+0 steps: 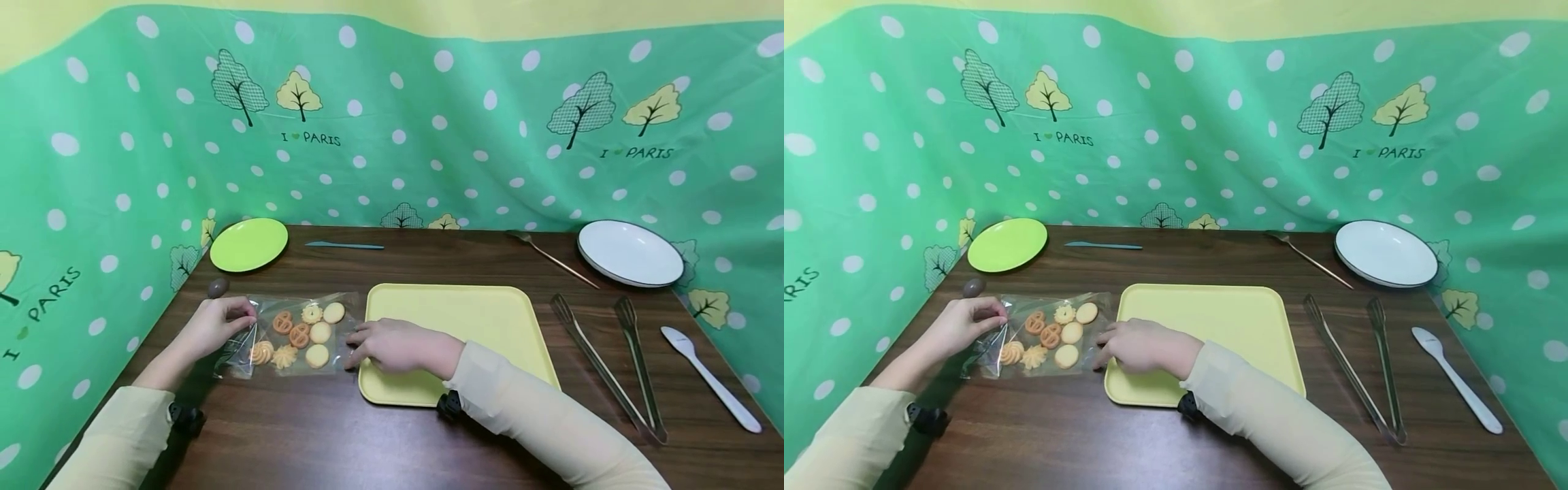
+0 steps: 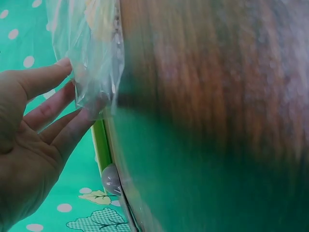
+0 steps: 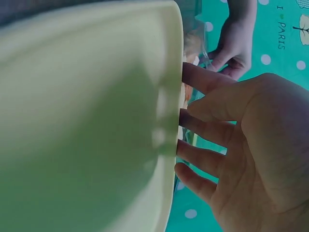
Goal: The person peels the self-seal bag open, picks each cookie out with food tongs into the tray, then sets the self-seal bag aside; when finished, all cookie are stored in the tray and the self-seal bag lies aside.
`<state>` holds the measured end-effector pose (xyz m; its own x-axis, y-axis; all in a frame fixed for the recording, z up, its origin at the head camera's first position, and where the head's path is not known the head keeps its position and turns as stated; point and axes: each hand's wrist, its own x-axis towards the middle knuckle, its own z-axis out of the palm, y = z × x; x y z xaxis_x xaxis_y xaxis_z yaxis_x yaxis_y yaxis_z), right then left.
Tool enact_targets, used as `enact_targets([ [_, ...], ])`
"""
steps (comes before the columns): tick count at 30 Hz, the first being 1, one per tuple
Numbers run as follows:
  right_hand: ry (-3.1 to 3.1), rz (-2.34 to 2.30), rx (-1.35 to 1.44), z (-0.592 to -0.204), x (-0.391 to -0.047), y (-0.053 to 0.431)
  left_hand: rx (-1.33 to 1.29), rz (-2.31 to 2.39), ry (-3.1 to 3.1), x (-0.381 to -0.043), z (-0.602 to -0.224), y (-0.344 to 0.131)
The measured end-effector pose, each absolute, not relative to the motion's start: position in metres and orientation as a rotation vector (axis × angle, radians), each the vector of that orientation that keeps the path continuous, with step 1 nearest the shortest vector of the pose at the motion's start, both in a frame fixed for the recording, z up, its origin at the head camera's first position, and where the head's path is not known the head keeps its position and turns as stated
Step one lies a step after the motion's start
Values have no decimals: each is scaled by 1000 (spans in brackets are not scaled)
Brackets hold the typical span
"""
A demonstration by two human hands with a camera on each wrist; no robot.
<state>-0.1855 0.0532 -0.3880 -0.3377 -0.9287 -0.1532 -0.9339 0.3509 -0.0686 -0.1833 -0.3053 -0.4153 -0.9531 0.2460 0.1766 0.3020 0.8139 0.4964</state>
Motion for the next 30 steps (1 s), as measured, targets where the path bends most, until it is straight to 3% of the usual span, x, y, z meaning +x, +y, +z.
enact_targets([
  [8,2508,-124,-1703,-380,-180,69,-452,-800,-2912,-184,-412,-305],
  [14,2770,-392,-1559,-364,-167,126,-482,-785,-2892,-185,-410,-302],
  [30,3331,-588,-482,-363,-114,328,-485,-776,-2904,-178,-405,-297],
])
